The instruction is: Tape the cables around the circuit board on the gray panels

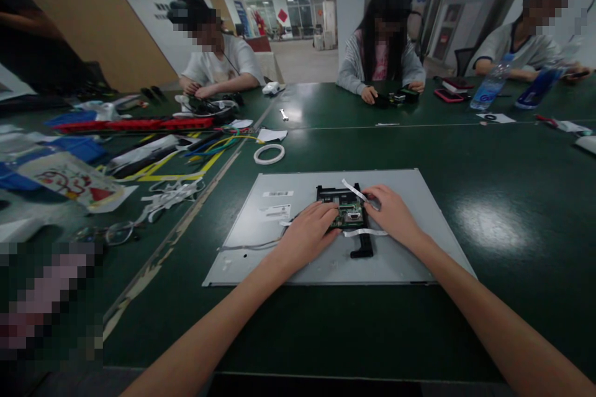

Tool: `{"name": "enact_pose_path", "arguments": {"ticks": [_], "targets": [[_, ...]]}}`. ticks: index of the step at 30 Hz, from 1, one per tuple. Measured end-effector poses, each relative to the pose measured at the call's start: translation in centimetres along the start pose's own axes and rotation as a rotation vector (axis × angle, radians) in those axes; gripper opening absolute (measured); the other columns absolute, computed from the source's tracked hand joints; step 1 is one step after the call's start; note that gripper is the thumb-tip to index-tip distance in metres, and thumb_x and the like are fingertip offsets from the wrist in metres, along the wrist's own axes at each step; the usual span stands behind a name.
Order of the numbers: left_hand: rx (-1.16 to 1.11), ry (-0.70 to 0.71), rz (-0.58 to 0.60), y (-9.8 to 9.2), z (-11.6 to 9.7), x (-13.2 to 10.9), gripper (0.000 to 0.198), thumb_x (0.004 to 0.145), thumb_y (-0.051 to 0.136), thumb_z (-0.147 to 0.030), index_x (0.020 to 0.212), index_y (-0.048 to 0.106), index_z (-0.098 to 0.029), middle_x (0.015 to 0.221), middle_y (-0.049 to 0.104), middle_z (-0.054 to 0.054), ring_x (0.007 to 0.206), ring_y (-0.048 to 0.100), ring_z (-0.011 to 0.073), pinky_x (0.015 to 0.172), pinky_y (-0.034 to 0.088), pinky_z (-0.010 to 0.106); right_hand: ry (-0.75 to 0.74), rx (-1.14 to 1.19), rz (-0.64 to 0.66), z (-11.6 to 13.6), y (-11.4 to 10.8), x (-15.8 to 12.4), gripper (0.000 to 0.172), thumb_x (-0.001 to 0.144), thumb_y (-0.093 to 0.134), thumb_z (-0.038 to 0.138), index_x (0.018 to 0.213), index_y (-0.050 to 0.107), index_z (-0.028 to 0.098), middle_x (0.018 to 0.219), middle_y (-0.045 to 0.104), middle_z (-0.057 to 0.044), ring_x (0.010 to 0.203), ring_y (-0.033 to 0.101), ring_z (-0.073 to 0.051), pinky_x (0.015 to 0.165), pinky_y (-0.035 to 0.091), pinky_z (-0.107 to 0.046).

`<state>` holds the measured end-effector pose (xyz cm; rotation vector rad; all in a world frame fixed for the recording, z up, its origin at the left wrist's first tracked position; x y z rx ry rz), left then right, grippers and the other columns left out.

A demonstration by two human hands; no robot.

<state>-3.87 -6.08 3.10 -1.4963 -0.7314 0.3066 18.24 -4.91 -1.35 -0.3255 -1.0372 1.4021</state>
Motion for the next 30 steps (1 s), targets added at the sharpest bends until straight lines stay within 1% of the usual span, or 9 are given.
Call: {"name": "enact_pose_path", "arguments": {"ticks": [7,9,12,14,16,19,24,27,30], "targets": [[-0.042,-0.043,-0.067,-0.9,-1.2,0.1,0.031,0.086,0.045,-0.028,0.114,0.048,-0.015,0.123,0.051,0.01,0.115,0.046,0.0229,0.102,0.034,0.042,0.006,0.011,-0.018,0.5,-0.4,-0.1,0.024,0.079,0.053,0.021,0.101,0.061,0.019,0.096,0.06,-0.006,0.083,0.056,-0.019,0.078,0.044,-0.032],[-0.059,-0.06,-0.087,-1.2,-1.6,1.0,0.031,0.088,0.04,-0.024,0.116,0.047,-0.015,0.121,0.053,0.01,0.114,0.048,0.0223,0.1,0.036,0.041,0.013,0.019,-0.029,0.5,-0.5,-0.1,0.024,0.078,0.054,0.021,0.101,0.062,0.018,0.095,0.061,-0.006,0.081,0.057,-0.018,0.077,0.044,-0.032],[-0.062,-0.074,-0.079,-1.1,-1.8,3.2,0.029,0.088,0.036,-0.018,0.114,0.049,-0.015,0.113,0.056,0.01,0.108,0.051,0.0216,0.096,0.039,0.04,0.006,0.032,-0.043,0.5,-0.5,-0.1,0.024,0.078,0.055,0.02,0.101,0.062,0.018,0.095,0.061,-0.006,0.078,0.058,-0.018,0.076,0.045,-0.032],[-0.06,-0.09,-0.048,-0.7,-1.6,4.9,0.024,0.088,0.035,-0.017,0.105,0.052,-0.015,0.105,0.058,0.009,0.099,0.055,0.0207,0.09,0.043,0.037,0.007,0.047,-0.056,0.3,-0.5,-0.1,0.023,0.078,0.055,0.02,0.1,0.063,0.018,0.095,0.061,-0.006,0.077,0.058,-0.017,0.076,0.046,-0.031],[-0.029,-0.143,-0.053,0.0,-1.0,6.4,0.023,0.087,0.035,-0.014,0.102,0.052,-0.015,0.101,0.058,0.009,0.096,0.055,0.021,0.086,0.045,0.036,0.021,0.066,-0.068,0.1,-0.5,0.0,0.023,0.078,0.056,0.02,0.099,0.064,0.019,0.094,0.062,-0.005,0.075,0.059,-0.016,0.075,0.047,-0.031],[-0.009,-0.2,-0.027,1.4,-0.2,7.5,0.024,0.083,0.035,-0.006,0.099,0.052,-0.015,0.1,0.057,0.01,0.094,0.056,0.0207,0.083,0.046,0.034,0.059,0.109,-0.081,-0.2,-0.5,0.1,0.024,0.076,0.058,0.021,0.099,0.065,0.018,0.093,0.062,-0.005,0.073,0.059,-0.015,0.073,0.048,-0.029],[-0.027,-0.181,-0.028,2.9,0.5,7.6,0.029,0.083,0.034,-0.003,0.103,0.051,-0.015,0.103,0.055,0.009,0.097,0.054,0.0188,0.087,0.044,0.032,0.147,0.207,-0.081,-0.4,-0.8,0.1,0.026,0.075,0.061,0.029,0.098,0.066,0.018,0.086,0.065,-0.004,0.07,0.06,-0.015,0.067,0.049,-0.028],[-0.025,-0.207,-0.021,3.2,0.5,7.5,0.027,0.085,0.034,-0.005,0.104,0.05,-0.014,0.102,0.054,0.01,0.095,0.055,0.0196,0.086,0.044,0.033,0.189,0.272,-0.073,-0.2,-0.9,0.1,0.027,0.076,0.061,0.031,0.099,0.067,0.019,0.079,0.066,-0.004,0.071,0.061,-0.015,0.065,0.048,-0.027],[-0.027,-0.238,-0.044,3.1,0.4,7.4,0.029,0.085,0.033,-0.005,0.109,0.047,-0.014,0.106,0.052,0.012,0.097,0.054,0.0206,0.086,0.044,0.035,0.222,0.299,-0.086,0.0,-0.9,0.2,0.026,0.077,0.06,0.032,0.098,0.067,0.019,0.079,0.067,-0.004,0.071,0.061,-0.015,0.063,0.047,-0.027]]}}
Point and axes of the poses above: each hand's wrist, its own x-axis towards the middle knuckle, its own y-axis out of the palm, z = x × y, the point moved 1 cm from there along x, towards the middle knuckle
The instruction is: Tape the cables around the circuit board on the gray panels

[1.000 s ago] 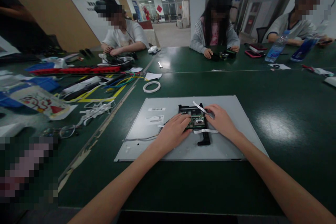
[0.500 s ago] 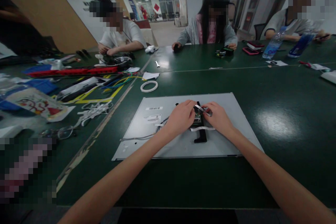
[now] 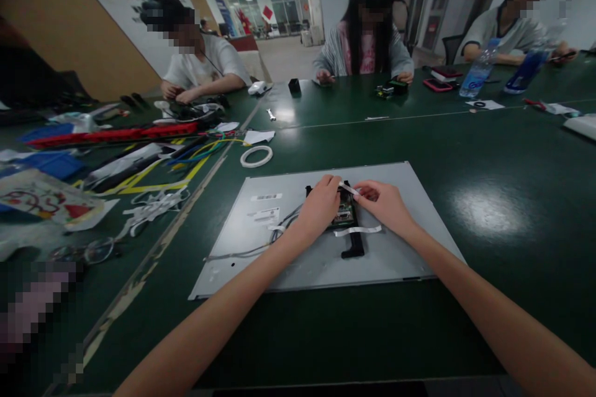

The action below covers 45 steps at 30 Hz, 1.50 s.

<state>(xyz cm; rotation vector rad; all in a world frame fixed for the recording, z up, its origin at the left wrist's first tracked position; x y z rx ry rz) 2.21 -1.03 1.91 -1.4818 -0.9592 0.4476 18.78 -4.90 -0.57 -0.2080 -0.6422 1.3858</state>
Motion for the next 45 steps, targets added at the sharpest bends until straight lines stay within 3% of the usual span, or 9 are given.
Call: {"name": "enact_pose_path", "arguments": {"ticks": [8,13,21,30,34,39,45], "targets": [[-0.032,-0.036,-0.097,-0.1,0.1,-0.3,0.042,0.081,0.035,-0.002,0.121,0.037,-0.014,0.121,0.043,0.015,0.109,0.049,0.0229,0.09,0.043,0.038,0.028,0.146,-0.077,0.9,0.5,0.7,0.021,0.078,0.059,0.03,0.091,0.07,0.018,0.092,0.069,-0.005,0.087,0.061,-0.019,0.078,0.046,-0.03],[-0.003,-0.051,-0.08,0.0,0.0,-0.2,0.037,0.082,0.036,-0.005,0.118,0.038,-0.014,0.119,0.043,0.015,0.105,0.05,0.0234,0.087,0.045,0.039,0.087,0.097,-0.101,0.7,0.9,0.6,0.022,0.076,0.058,0.028,0.091,0.07,0.017,0.089,0.069,-0.005,0.08,0.062,-0.019,0.072,0.046,-0.031],[0.036,-0.06,-0.082,-0.1,-0.1,-0.3,0.028,0.085,0.035,-0.007,0.111,0.041,-0.015,0.112,0.046,0.013,0.1,0.052,0.0229,0.083,0.045,0.038,0.031,0.006,-0.135,0.1,1.1,0.3,0.019,0.075,0.057,0.024,0.086,0.072,0.021,0.085,0.07,-0.003,0.077,0.064,-0.019,0.073,0.049,-0.032],[0.088,-0.059,-0.085,0.2,0.0,-0.3,0.022,0.085,0.037,-0.007,0.103,0.045,-0.015,0.105,0.049,0.011,0.096,0.053,0.0225,0.079,0.045,0.036,0.221,0.322,-0.138,0.3,1.0,0.3,0.02,0.071,0.063,0.026,0.086,0.071,0.014,0.08,0.07,-0.008,0.076,0.066,-0.022,0.069,0.052,-0.032],[0.114,-0.048,-0.063,0.3,0.1,-0.3,0.02,0.085,0.037,-0.008,0.101,0.046,-0.015,0.102,0.051,0.01,0.095,0.053,0.0226,0.079,0.045,0.035,0.272,0.259,-0.165,0.2,0.9,0.3,0.024,0.067,0.067,0.026,0.086,0.071,0.013,0.076,0.07,-0.008,0.071,0.065,-0.021,0.06,0.05,-0.028],[0.122,-0.021,-0.072,0.5,0.3,-0.3,0.02,0.086,0.037,-0.008,0.102,0.047,-0.015,0.104,0.052,0.011,0.096,0.052,0.0225,0.081,0.043,0.035,0.211,0.143,-0.171,-0.1,1.0,0.3,0.024,0.066,0.068,0.027,0.085,0.072,0.013,0.078,0.07,-0.008,0.07,0.065,-0.019,0.061,0.049,-0.026],[0.145,-0.02,-0.091,0.5,0.2,-0.2,0.018,0.085,0.04,-0.009,0.1,0.048,-0.014,0.103,0.053,0.01,0.099,0.051,0.0223,0.084,0.043,0.034,0.299,0.232,-0.185,-0.3,0.8,0.4,0.032,0.065,0.07,0.031,0.09,0.071,0.011,0.075,0.069,-0.008,0.063,0.063,-0.016,0.055,0.047,-0.023]]}}
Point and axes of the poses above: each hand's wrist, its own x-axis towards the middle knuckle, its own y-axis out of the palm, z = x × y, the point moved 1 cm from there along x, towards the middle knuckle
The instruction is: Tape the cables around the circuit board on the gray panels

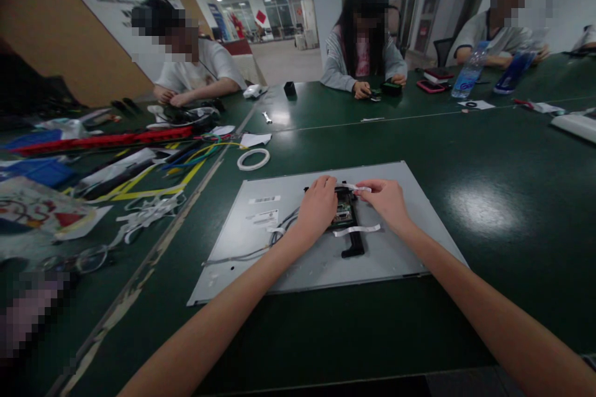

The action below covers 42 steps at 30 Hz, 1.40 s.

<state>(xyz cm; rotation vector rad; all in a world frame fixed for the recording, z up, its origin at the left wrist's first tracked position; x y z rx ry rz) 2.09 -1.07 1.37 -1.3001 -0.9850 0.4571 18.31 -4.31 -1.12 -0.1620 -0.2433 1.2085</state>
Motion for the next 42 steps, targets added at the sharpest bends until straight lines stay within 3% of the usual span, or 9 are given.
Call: {"name": "enact_pose_path", "arguments": {"ticks": [13,19,23,27,34,38,42], "targets": [[-0.007,0.007,0.021,0.0,-0.1,-0.1,0.022,0.088,0.036,-0.009,0.104,0.049,-0.013,0.11,0.055,0.012,0.113,0.047,0.0215,0.093,0.039,0.036,0.032,0.074,0.023,0.6,0.2,-0.3,0.035,0.061,0.072,0.029,0.091,0.071,0.009,0.079,0.07,-0.009,0.069,0.064,-0.017,0.058,0.048,-0.022],[0.022,0.042,-0.044,0.0,-0.2,-0.4,0.026,0.09,0.03,-0.009,0.11,0.047,-0.011,0.122,0.051,0.015,0.125,0.037,0.022,0.1,0.033,0.037,0.077,0.157,0.076,1.8,0.1,-0.9,0.042,0.059,0.075,0.029,0.096,0.07,0.008,0.075,0.069,-0.008,0.06,0.061,-0.013,0.049,0.044,-0.019],[0.025,0.049,-0.044,0.0,-0.2,-0.4,0.026,0.091,0.03,-0.01,0.109,0.048,-0.01,0.119,0.053,0.015,0.125,0.039,0.0225,0.099,0.034,0.038,0.063,0.153,0.036,1.4,0.3,-0.8,0.037,0.063,0.073,0.029,0.093,0.07,0.008,0.078,0.069,-0.008,0.068,0.064,-0.015,0.057,0.05,-0.021],[0.04,0.049,-0.055,-0.1,-0.3,-0.4,0.024,0.09,0.031,-0.01,0.107,0.049,-0.01,0.118,0.053,0.015,0.124,0.039,0.0238,0.098,0.035,0.037,-0.063,0.009,-0.005,0.4,0.3,-0.7,0.031,0.074,0.064,0.032,0.096,0.07,0.011,0.081,0.07,-0.009,0.072,0.066,-0.018,0.061,0.053,-0.026],[0.065,0.044,-0.044,-0.4,-0.4,-0.5,0.024,0.09,0.033,-0.011,0.108,0.049,-0.011,0.117,0.053,0.014,0.123,0.039,0.0236,0.097,0.035,0.038,-0.543,-0.504,-0.015,1.6,-0.2,-1.5,0.021,0.084,0.054,0.028,0.092,0.071,0.019,0.086,0.07,-0.004,0.072,0.064,-0.017,0.069,0.048,-0.03],[0.085,0.039,-0.036,-0.7,-0.6,-0.5,0.025,0.09,0.033,-0.011,0.108,0.049,-0.012,0.115,0.054,0.013,0.119,0.042,0.0233,0.096,0.035,0.038,-0.575,-0.536,-0.019,1.9,-0.1,-1.6,0.021,0.084,0.054,0.028,0.091,0.071,0.018,0.084,0.07,-0.004,0.071,0.063,-0.016,0.068,0.048,-0.028],[0.094,0.05,-0.006,-1.1,-0.7,-0.5,0.022,0.089,0.034,-0.011,0.101,0.053,-0.014,0.107,0.057,0.01,0.113,0.046,0.0233,0.095,0.034,0.04,-0.486,-0.443,-0.06,1.4,0.1,-1.2,0.021,0.082,0.056,0.029,0.089,0.073,0.018,0.084,0.07,-0.005,0.068,0.064,-0.016,0.066,0.049,-0.026]]}}
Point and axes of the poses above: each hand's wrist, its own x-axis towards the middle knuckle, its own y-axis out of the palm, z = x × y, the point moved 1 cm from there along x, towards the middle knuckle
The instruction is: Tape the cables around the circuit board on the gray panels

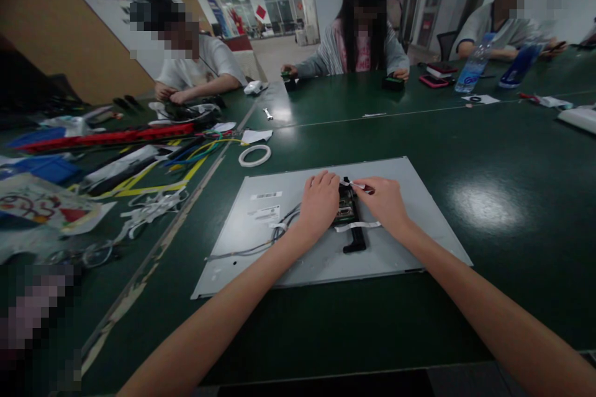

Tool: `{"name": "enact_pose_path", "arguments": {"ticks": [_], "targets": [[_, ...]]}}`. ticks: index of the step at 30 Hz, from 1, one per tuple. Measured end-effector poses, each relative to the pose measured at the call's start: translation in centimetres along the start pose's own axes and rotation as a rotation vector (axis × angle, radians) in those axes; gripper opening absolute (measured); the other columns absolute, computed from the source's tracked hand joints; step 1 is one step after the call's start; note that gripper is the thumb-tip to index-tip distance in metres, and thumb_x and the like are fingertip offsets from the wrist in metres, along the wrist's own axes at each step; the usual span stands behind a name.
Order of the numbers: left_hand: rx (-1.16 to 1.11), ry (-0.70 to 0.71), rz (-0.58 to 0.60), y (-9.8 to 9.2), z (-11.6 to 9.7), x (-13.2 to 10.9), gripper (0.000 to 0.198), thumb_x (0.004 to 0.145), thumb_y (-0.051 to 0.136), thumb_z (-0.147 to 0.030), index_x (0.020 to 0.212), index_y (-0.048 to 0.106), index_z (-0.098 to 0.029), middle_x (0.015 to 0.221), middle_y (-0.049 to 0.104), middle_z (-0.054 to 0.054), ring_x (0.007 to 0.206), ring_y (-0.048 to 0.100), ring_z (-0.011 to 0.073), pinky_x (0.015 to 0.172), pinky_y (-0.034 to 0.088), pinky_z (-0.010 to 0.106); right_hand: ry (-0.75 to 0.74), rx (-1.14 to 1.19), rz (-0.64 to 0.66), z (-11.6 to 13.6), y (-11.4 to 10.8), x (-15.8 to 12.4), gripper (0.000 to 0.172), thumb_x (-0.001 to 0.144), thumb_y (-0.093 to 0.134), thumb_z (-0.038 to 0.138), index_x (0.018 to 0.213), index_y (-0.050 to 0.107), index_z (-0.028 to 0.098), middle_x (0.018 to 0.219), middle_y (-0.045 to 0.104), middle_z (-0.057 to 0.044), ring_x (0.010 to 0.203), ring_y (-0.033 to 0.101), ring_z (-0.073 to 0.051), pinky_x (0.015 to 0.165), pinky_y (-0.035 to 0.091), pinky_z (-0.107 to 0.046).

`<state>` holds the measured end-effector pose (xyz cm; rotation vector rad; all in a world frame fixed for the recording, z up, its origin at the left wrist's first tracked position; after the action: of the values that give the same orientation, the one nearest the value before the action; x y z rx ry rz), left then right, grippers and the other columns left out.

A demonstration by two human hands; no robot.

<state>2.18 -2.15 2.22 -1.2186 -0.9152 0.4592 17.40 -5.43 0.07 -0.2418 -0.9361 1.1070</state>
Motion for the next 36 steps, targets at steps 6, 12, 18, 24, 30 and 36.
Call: {"name": "enact_pose_path", "arguments": {"ticks": [6,12,18,24,30,36], "targets": [[-0.036,0.049,0.045,-0.07,0.03,0.1,0.023,0.091,0.035,-0.013,0.1,0.056,-0.016,0.101,0.061,0.009,0.107,0.05,0.0225,0.095,0.033,0.04,0.007,-0.033,0.039,-0.14,-0.08,0.13,0.023,0.083,0.054,0.029,0.09,0.073,0.018,0.087,0.07,-0.006,0.07,0.064,-0.017,0.068,0.047,-0.028],[-0.058,0.096,0.088,0.15,0.22,0.28,0.025,0.091,0.034,-0.012,0.102,0.056,-0.015,0.101,0.062,0.01,0.103,0.053,0.0212,0.089,0.037,0.037,0.019,-0.125,0.07,-0.06,-0.56,0.05,0.022,0.083,0.054,0.029,0.089,0.072,0.019,0.085,0.07,-0.004,0.072,0.063,-0.017,0.069,0.046,-0.028],[-0.074,0.1,0.124,0.5,0.41,0.55,0.024,0.089,0.036,-0.01,0.1,0.057,-0.014,0.097,0.064,0.009,0.095,0.057,0.0209,0.086,0.04,0.036,-0.049,-0.24,0.174,-0.04,-0.69,-0.21,0.021,0.085,0.052,0.028,0.09,0.071,0.02,0.087,0.069,-0.003,0.078,0.063,-0.018,0.071,0.043,-0.028],[-0.078,0.092,0.127,0.74,0.44,0.58,0.025,0.088,0.035,-0.009,0.103,0.055,-0.013,0.1,0.063,0.01,0.098,0.056,0.0212,0.085,0.041,0.035,-0.09,-0.267,0.202,-0.28,-0.82,-0.28,0.021,0.086,0.051,0.028,0.094,0.069,0.02,0.089,0.069,-0.003,0.079,0.062,-0.018,0.073,0.042,-0.027],[-0.064,0.077,0.116,0.73,0.31,0.47,0.023,0.089,0.035,-0.01,0.103,0.054,-0.013,0.1,0.061,0.01,0.098,0.056,0.0221,0.084,0.041,0.036,-0.109,-0.283,0.205,-0.07,-0.72,-0.39,0.024,0.088,0.048,0.029,0.097,0.068,0.02,0.088,0.069,-0.003,0.075,0.062,-0.017,0.068,0.041,-0.027],[-0.066,0.081,0.11,0.41,0.19,0.5,0.024,0.09,0.035,-0.011,0.105,0.054,-0.014,0.102,0.06,0.01,0.1,0.055,0.0217,0.086,0.04,0.036,-0.152,-0.363,0.245,-0.06,-0.49,-0.42,0.025,0.088,0.046,0.028,0.096,0.069,0.021,0.09,0.068,-0.005,0.08,0.061,-0.018,0.067,0.04,-0.027]]}}
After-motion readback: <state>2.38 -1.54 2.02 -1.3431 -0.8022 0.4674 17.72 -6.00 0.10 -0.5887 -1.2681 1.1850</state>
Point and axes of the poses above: each hand's wrist, its own x-axis towards the middle knuckle, its own y-axis out of the palm, z = x × y, the point moved 1 cm from there along x, towards the middle knuckle
